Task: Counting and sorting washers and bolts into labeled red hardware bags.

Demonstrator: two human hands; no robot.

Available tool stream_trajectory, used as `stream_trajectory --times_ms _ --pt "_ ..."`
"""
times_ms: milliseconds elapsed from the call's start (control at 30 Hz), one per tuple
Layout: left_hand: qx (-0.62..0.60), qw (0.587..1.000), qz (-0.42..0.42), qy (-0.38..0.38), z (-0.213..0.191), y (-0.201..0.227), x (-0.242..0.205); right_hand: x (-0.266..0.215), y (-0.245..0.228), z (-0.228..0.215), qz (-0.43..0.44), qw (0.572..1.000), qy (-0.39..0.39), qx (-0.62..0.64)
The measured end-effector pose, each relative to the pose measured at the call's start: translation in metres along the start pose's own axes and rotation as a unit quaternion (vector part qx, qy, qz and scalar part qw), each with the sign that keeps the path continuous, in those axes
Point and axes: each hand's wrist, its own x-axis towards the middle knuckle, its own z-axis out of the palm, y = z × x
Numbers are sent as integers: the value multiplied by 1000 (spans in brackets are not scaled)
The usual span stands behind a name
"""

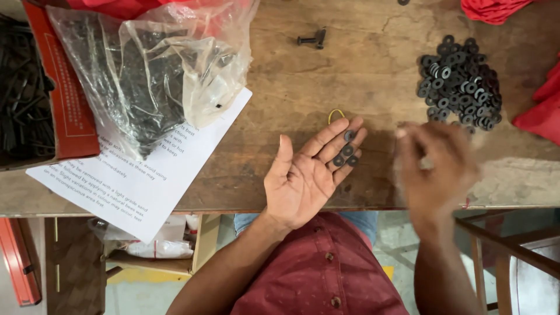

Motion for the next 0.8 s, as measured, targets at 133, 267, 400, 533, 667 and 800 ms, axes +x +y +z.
stream_trajectory --times_ms 133,267,400,533,667,800 --pt "-13 1000 -2 10 0 -1 -1 -9 -20 14 -92 993 -22 70" --pt "-24 1000 1 10 -1 1 -2 -7 -29 13 -82 993 -60 59" --pt "-39 999 -7 11 -4 0 -1 -9 -27 12 -90 990 -70 81" --pt "-65 998 -8 11 -3 2 -1 -18 -9 19 -52 981 -35 182" --pt "-68 998 -8 14 -2 3 1 -26 7 16 52 977 29 207" --pt "-91 996 -4 13 -2 3 1 -29 28 6 77 951 82 288"
